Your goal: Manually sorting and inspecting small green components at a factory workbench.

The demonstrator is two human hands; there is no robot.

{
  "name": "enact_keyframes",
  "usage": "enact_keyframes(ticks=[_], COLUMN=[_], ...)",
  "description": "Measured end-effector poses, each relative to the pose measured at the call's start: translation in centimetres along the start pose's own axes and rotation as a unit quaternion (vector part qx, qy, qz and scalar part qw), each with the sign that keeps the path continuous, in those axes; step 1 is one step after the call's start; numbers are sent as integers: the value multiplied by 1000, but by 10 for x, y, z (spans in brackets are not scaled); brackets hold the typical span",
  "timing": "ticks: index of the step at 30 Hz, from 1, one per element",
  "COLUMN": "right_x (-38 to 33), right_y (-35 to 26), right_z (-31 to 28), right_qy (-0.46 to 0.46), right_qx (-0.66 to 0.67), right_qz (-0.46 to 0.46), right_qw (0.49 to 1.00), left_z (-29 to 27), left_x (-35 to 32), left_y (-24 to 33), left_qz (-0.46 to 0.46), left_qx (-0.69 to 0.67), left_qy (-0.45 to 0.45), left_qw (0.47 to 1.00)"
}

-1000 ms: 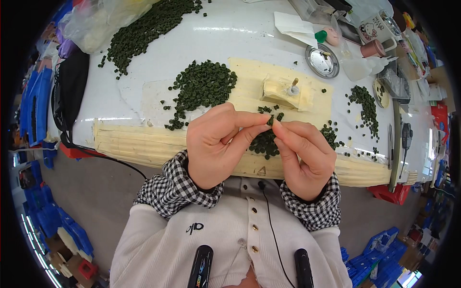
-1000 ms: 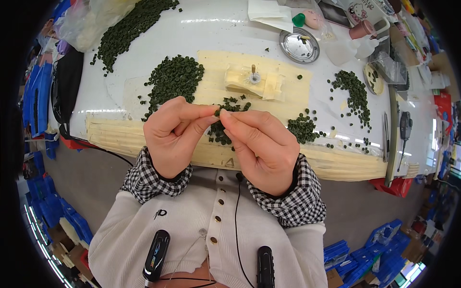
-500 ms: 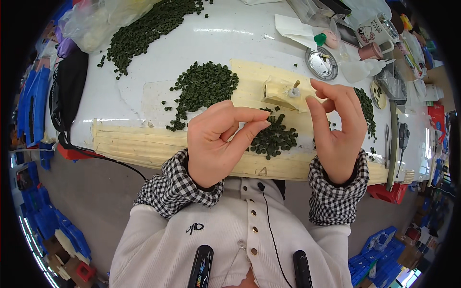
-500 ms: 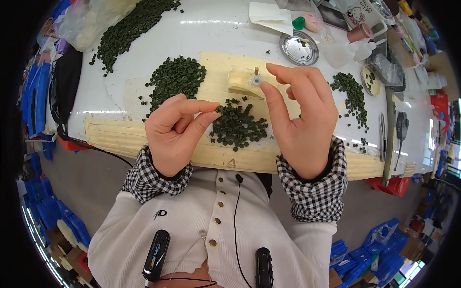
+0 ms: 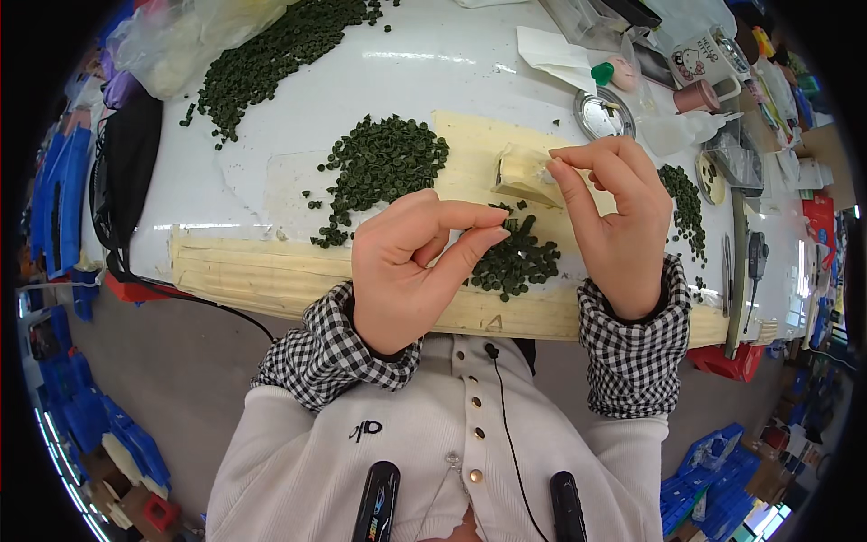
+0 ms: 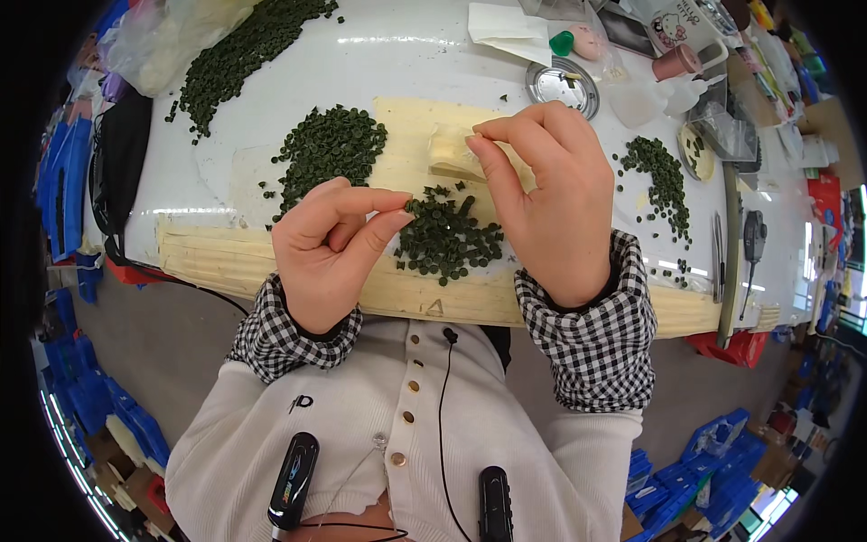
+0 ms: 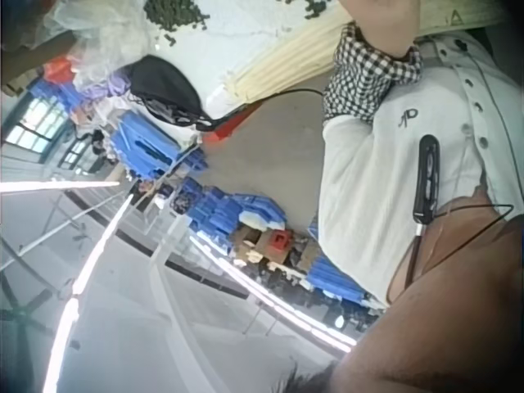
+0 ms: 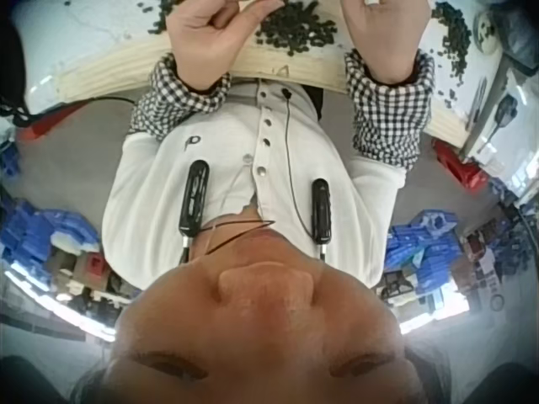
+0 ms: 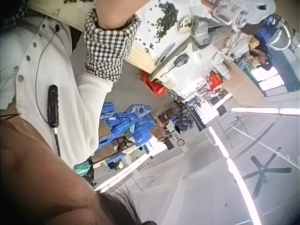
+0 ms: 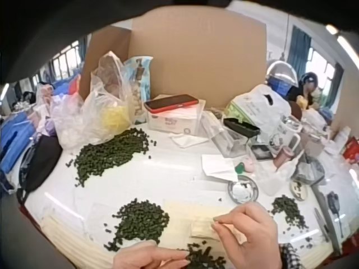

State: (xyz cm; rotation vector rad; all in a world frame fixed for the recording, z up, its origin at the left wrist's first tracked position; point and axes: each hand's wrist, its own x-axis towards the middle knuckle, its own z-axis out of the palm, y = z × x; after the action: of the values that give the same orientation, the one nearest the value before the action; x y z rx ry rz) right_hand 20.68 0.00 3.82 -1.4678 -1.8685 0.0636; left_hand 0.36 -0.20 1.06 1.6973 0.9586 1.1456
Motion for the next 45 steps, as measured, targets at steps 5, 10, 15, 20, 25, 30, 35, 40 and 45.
enact_keyframes(ticks=[5, 10, 15, 20, 25, 30, 35, 40, 45], right_x=[-1, -9, -19, -20, -21, -22, -24, -26, -27], right_y=[-8, -27, -33, -32, -31, -30, -29, -28, -28], right_z=[-6, -15, -6, -4, -2, -2, -1, -1, 1], right_qy=[41, -8, -32, -40, -51, -59, -56, -50, -41], right_qx=[15, 110, 154, 173, 199, 199, 203, 191, 174], right_qz=[6, -20, -25, -6, 13, 5, 5, -8, -17], right_qw=[999, 994, 987, 984, 979, 978, 978, 980, 984], left_z=[-1, -1, 2, -2, -5, -3, -3, -2, -2], left_x=[0, 1, 0, 0, 0, -1, -2, -2, 0], left_y=[1, -2, -7, -5, 1, 3, 4, 3, 4], left_qz=[-129, -169, -133, -50, 19, 67, 83, 89, 122], left_qx=[-156, -263, -249, -125, -12, 51, 68, 69, 106], left_qy=[-19, -36, -25, -13, -1, 15, 15, 17, 25], left_qw=[979, 949, 959, 991, 1000, 996, 994, 993, 987])
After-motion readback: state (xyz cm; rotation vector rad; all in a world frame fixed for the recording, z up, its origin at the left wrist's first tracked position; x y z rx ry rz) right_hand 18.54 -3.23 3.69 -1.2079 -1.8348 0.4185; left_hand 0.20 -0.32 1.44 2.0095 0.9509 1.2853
